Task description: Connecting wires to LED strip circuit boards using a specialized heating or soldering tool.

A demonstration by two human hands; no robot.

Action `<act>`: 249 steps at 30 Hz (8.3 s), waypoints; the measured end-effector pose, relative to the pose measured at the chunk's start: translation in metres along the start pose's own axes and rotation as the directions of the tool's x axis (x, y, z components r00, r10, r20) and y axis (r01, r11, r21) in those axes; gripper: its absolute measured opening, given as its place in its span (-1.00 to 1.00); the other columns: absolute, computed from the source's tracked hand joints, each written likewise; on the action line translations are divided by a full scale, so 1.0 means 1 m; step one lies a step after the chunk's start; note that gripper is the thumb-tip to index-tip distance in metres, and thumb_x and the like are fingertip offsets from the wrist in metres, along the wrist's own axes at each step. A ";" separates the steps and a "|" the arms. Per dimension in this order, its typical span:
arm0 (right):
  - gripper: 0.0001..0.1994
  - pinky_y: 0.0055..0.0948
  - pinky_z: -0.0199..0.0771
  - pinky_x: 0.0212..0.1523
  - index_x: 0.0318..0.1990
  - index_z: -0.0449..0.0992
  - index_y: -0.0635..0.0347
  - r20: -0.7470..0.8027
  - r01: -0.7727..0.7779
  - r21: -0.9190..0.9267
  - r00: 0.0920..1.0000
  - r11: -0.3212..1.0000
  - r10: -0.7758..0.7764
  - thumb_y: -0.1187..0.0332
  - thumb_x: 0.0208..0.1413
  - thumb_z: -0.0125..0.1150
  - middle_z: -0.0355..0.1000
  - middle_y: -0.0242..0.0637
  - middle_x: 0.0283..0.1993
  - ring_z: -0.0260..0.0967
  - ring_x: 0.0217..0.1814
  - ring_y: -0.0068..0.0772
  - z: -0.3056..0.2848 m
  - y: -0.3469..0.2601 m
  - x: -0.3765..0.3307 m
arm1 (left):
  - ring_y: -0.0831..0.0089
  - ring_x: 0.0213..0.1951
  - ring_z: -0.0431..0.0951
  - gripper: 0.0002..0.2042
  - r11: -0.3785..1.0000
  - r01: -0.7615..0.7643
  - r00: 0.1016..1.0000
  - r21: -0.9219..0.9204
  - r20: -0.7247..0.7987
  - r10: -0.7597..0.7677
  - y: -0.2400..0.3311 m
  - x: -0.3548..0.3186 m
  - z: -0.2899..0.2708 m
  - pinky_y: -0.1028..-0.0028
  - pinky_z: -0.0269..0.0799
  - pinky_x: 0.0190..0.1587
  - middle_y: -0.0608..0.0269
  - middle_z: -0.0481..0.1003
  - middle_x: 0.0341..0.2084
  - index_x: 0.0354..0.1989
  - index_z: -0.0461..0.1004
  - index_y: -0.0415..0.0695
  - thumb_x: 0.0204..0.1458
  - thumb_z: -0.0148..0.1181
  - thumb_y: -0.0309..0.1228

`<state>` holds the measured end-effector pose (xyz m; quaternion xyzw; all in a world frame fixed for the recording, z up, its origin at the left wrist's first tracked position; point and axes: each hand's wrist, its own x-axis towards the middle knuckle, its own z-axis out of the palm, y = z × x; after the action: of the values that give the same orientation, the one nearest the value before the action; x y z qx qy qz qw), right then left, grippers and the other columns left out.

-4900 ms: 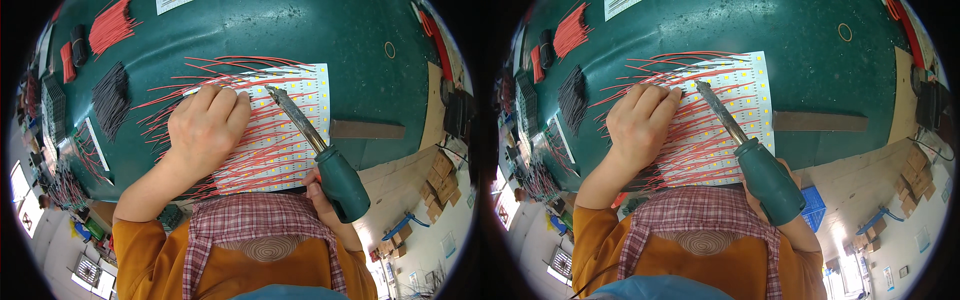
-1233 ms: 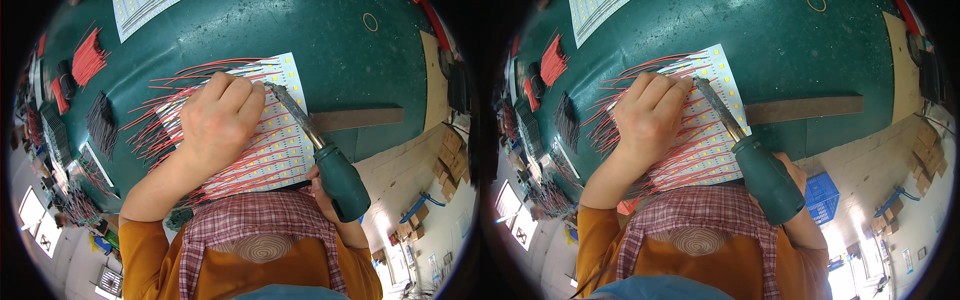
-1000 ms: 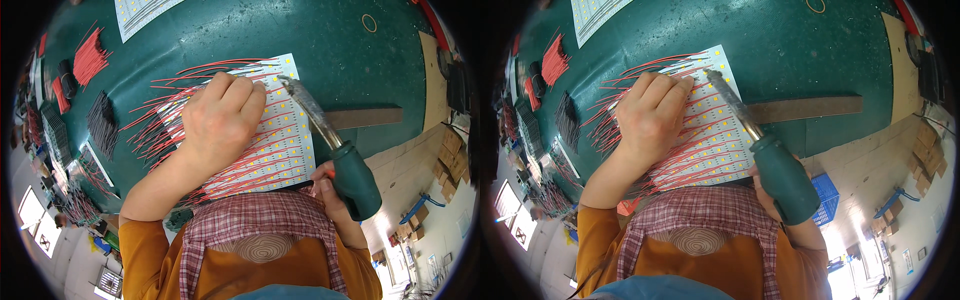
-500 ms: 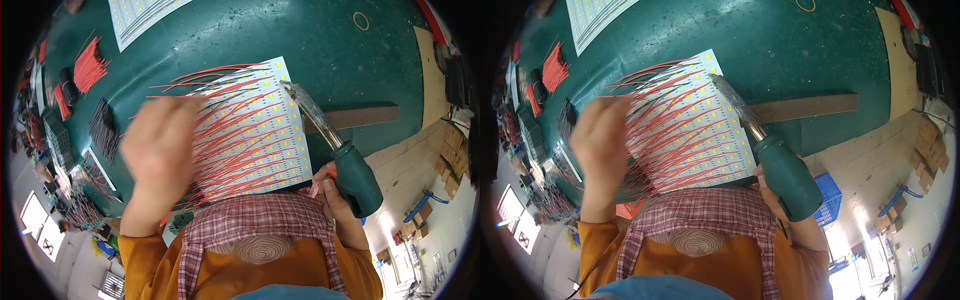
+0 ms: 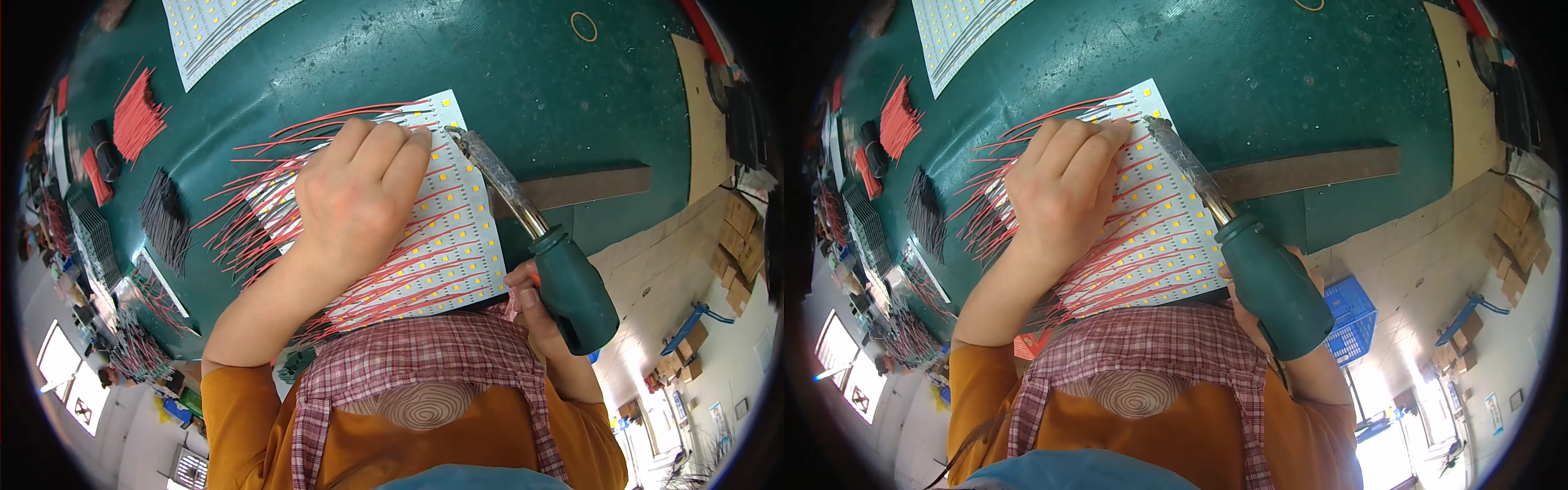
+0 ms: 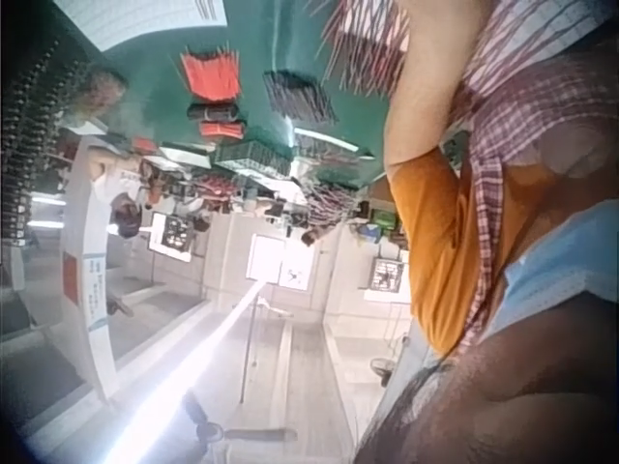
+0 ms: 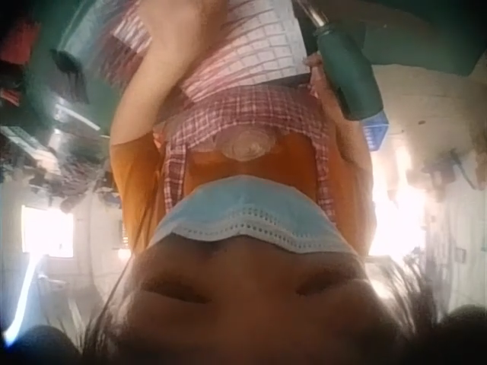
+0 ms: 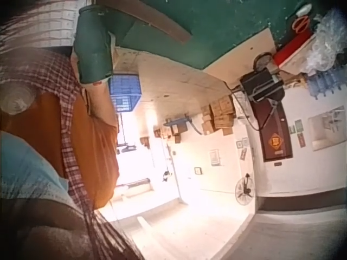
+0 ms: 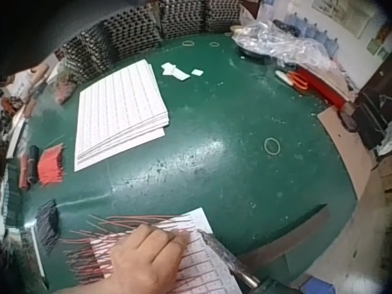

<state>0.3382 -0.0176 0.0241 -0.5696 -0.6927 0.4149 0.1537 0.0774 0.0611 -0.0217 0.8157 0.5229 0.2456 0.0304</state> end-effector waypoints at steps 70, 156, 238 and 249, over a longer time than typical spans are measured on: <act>-0.62 0.13 0.44 0.24 0.14 0.38 0.28 0.134 -0.035 0.870 0.977 0.492 -0.167 0.27 0.25 0.07 0.29 0.03 0.29 0.17 0.43 -0.02 0.048 -0.051 0.164 | 0.29 -0.04 0.55 -0.79 0.983 0.116 0.993 -0.143 0.023 -0.114 0.023 -0.079 -0.017 0.35 0.45 -0.12 0.20 0.58 -0.02 -0.28 0.57 -0.19 -0.15 0.24 -0.47; -0.76 -0.54 0.34 -0.44 0.03 0.32 0.22 0.154 -0.212 0.577 0.977 0.788 0.150 0.42 0.25 0.12 0.48 -0.24 -0.32 0.28 -0.47 -0.57 0.043 -0.029 -0.004 | 0.25 -0.32 0.48 -0.85 0.955 0.284 0.958 -0.088 0.054 -0.280 -0.020 -0.073 -0.032 0.34 0.47 -0.31 0.21 0.45 -0.38 -0.36 0.49 -0.14 -0.16 0.22 -0.50; -0.65 -0.47 0.58 -0.23 -0.03 0.48 0.30 0.198 -0.109 0.219 0.978 0.970 0.065 0.49 0.00 0.36 0.62 -0.34 -0.33 0.61 -0.28 -0.46 0.041 -0.021 -0.009 | 0.32 -0.43 0.51 -0.73 0.973 0.230 0.973 -0.020 -0.004 -0.230 -0.024 -0.063 -0.061 0.41 0.43 -0.42 0.26 0.54 -0.43 -0.26 0.62 -0.17 -0.22 0.23 -0.57; -0.72 -0.49 0.57 -0.23 -0.07 0.52 0.27 0.177 -0.155 0.349 0.979 0.924 0.098 0.48 0.03 0.35 0.61 -0.35 -0.34 0.60 -0.28 -0.46 0.042 -0.018 -0.007 | 0.31 -0.32 0.53 -0.74 0.973 0.233 0.971 -0.005 0.051 -0.232 -0.023 -0.049 -0.082 0.34 0.43 -0.26 0.27 0.52 -0.45 -0.28 0.61 -0.15 -0.22 0.24 -0.63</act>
<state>0.2999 -0.0410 0.0141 -0.5410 -0.5762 0.5874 0.1737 0.0063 0.0115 0.0255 0.7547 0.6125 0.2225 0.0765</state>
